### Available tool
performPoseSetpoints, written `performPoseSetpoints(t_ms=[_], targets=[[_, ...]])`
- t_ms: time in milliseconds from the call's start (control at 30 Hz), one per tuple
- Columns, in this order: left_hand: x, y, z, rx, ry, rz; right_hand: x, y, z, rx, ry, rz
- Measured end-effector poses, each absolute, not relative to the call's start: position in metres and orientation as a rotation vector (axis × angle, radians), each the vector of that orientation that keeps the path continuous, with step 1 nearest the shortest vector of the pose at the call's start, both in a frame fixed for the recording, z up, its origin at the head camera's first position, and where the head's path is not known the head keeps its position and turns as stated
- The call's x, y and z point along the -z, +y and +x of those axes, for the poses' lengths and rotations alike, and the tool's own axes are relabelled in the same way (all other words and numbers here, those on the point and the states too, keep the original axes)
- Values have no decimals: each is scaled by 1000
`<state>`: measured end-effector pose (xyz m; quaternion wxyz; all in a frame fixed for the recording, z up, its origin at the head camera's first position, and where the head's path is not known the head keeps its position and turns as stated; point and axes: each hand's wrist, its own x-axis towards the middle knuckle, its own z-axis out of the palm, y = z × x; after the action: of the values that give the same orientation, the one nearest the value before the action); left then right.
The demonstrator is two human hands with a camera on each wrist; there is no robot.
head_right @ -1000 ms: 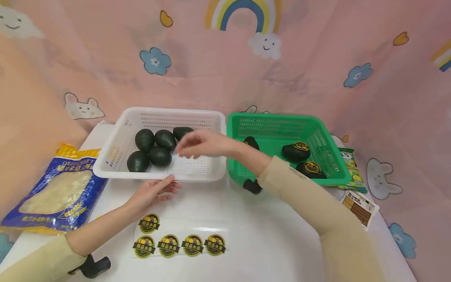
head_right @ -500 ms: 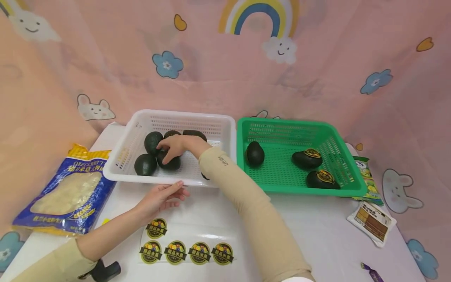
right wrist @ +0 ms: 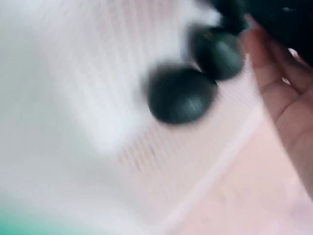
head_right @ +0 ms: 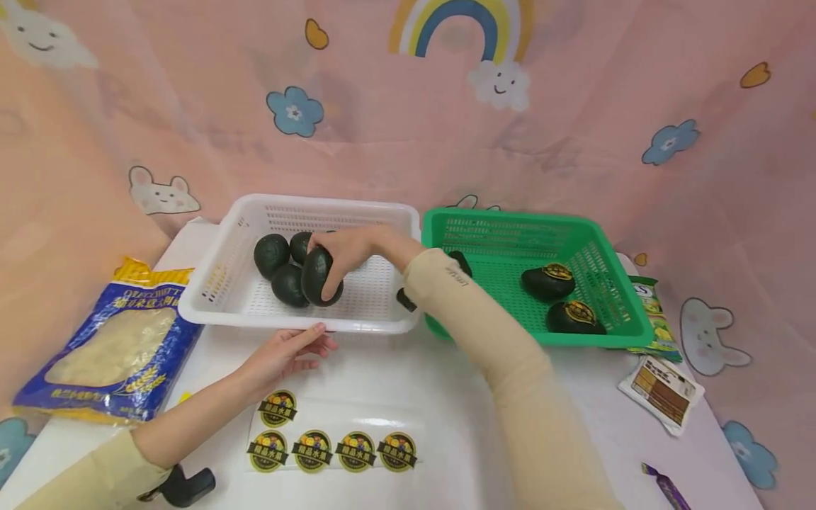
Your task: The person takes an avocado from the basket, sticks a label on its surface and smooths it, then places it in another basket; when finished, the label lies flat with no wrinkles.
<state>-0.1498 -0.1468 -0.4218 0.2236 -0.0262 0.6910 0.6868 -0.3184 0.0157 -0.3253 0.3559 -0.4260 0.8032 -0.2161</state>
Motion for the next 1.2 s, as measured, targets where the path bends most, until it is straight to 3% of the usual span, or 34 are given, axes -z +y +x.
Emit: performPoseSetpoints(t_ms=[133,267,400,533,700,967,1200], targets=[[423,-151,-154,-1898,1913,-67,294,78,-287,838,2017,-1189],[424,-156,-156,-1896,1947,-70,301,149,-235,995,2036,-1212],[424,-164,-154,-1892,1968,-97,353,198,-181,1057,2176,-1131],[423,-172,-153,-1896,1976,-109,417,208,-145,1079,2436,-907],[421,-179,-155,-1917,1970,-113,453,200,-137,1140,2570,-761],[421,-183,-160,-1929,1961,-110,444,202,-149,817,2700,-983],[420,-181,-160,-1926,1953,-113,445,200,-149,829,2661,-946]])
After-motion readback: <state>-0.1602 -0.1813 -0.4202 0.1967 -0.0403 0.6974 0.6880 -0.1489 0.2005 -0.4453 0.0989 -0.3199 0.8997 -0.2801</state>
